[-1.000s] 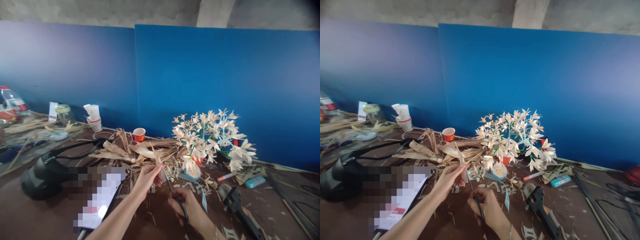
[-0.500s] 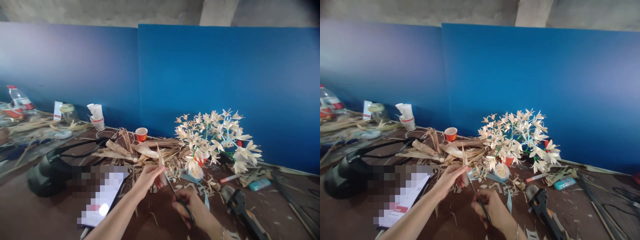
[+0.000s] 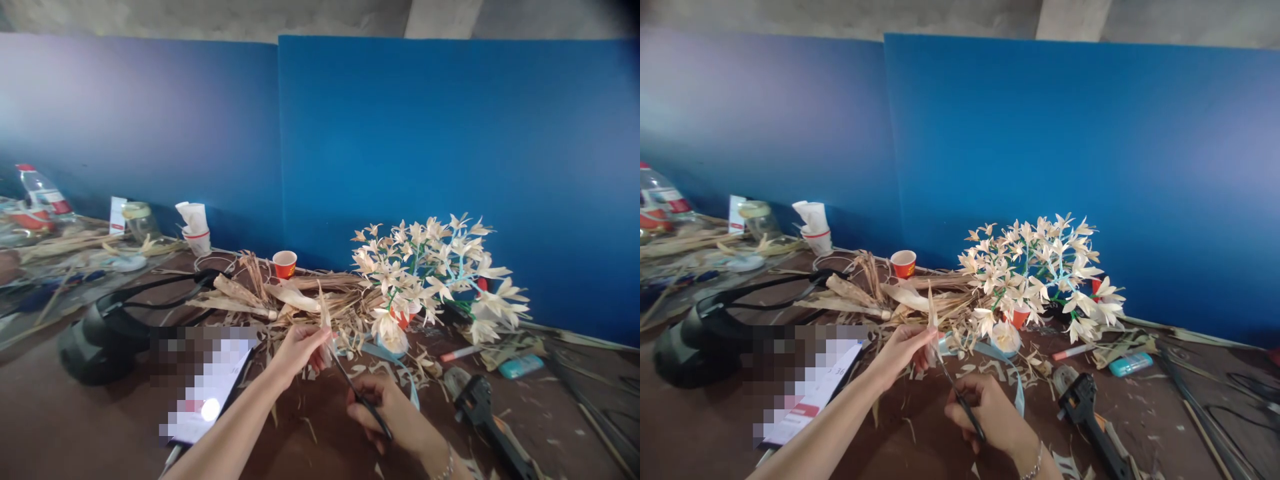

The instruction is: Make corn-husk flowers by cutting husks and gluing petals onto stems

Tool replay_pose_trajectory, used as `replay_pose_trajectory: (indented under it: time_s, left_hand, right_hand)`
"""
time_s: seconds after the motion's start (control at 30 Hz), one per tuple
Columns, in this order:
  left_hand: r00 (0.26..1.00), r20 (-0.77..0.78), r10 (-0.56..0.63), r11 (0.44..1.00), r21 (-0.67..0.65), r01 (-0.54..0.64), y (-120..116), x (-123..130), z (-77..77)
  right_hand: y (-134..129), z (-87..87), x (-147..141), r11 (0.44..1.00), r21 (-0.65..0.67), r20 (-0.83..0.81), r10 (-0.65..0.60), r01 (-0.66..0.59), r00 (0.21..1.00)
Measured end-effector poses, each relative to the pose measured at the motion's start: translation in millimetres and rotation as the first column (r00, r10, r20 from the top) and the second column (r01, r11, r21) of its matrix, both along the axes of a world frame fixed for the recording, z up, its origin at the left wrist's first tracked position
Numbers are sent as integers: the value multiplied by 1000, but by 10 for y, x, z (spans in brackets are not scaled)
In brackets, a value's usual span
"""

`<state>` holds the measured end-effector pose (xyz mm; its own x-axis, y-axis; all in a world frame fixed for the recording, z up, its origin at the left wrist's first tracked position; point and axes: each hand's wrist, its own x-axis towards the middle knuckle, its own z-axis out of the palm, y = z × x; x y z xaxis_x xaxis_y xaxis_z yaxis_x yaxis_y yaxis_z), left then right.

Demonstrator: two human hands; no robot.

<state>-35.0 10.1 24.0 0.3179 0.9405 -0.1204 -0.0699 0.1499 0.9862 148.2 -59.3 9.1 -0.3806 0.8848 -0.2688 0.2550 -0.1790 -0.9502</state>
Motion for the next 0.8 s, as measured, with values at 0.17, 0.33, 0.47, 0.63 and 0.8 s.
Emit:
replay_pose_trajectory:
  time_s: [0.17,0.33,0.47,0.63,0.8]
  left_hand:
    - [997,43,67,998,7,-67,18,-6,-3]
    - [990,76,119,993,14,-121,30,5,-33]
    - [979,92,182,982,35,-186,34,12,-39]
    - [976,75,205,977,39,-209,30,20,-32]
    - [979,51,196,979,39,-198,23,34,-45]
  right_hand:
    - [0,-29,-4,1000,4,-24,25,-25,999]
    - [7,-44,-6,1000,23,-11,5,-5,1000]
    - [12,-30,-9,1000,14,12,2,-3,1000]
    - [6,-17,-16,999,24,26,33,-33,999]
    - [-6,-1,-42,999,40,49,16,-18,999]
